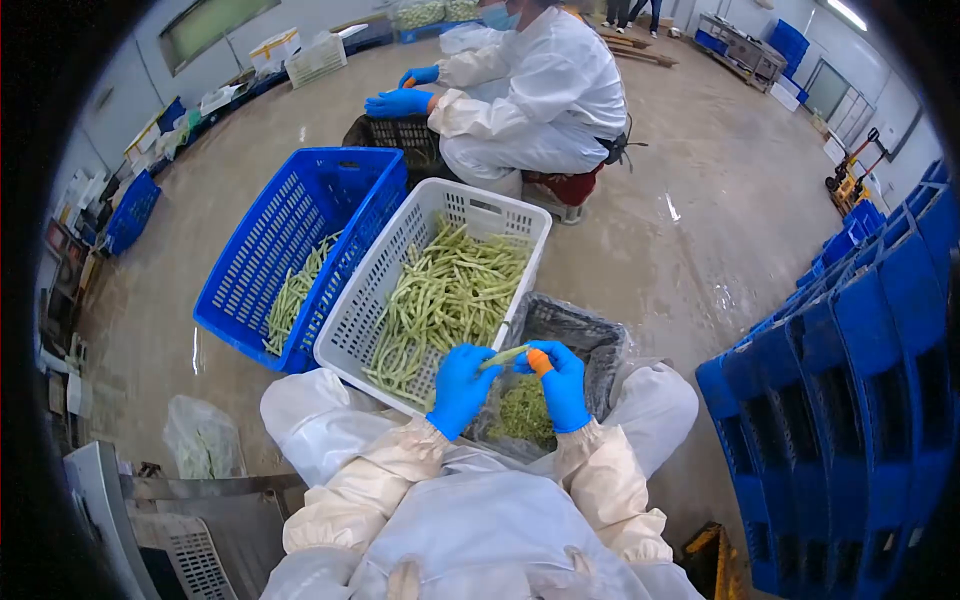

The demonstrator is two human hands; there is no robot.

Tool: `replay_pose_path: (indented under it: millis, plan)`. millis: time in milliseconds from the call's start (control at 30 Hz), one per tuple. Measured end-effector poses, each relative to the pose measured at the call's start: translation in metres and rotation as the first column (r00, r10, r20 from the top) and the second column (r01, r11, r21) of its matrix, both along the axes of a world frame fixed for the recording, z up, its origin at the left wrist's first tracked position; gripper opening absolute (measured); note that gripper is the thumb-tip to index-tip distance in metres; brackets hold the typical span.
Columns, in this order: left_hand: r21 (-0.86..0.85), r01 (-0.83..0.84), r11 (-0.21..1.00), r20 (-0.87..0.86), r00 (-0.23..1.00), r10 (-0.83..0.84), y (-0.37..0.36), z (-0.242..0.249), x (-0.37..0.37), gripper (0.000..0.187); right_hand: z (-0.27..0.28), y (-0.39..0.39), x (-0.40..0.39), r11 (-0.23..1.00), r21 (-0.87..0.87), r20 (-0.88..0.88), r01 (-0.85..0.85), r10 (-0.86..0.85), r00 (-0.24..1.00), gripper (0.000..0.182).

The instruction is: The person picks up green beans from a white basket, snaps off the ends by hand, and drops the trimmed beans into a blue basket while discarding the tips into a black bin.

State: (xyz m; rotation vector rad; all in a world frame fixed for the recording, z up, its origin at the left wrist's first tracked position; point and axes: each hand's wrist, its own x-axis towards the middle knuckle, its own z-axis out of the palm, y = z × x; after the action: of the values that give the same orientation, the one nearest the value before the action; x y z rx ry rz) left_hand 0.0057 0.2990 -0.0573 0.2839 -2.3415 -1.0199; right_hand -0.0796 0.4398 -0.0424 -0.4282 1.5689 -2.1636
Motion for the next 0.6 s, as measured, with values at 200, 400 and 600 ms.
replay_pose_path:
  millis: [200, 400, 600]
  plan:
    - [0.721, 0.002, 0.693, 0.031, 0.999, -0.035, 0.021, -0.01, -0.003, 0.018, -0.005, -0.023, 0.005, 0.983, -0.16, 0.256, 0.092, -0.049, 0.965, 0.015]
    - [0.919, -0.048, 0.392, 0.021, 0.997, 0.073, -0.009, -0.026, -0.009, 0.02, -0.015, -0.027, 0.012, 0.996, -0.09, 0.323, 0.02, 0.01, 0.946, 0.016]
    - [0.826, -0.214, 0.522, -0.004, 0.923, 0.385, -0.145, 0.025, 0.014, 0.012, -0.032, -0.001, -0.011, 0.998, 0.044, 0.327, 0.052, -0.063, 0.943, 0.015]
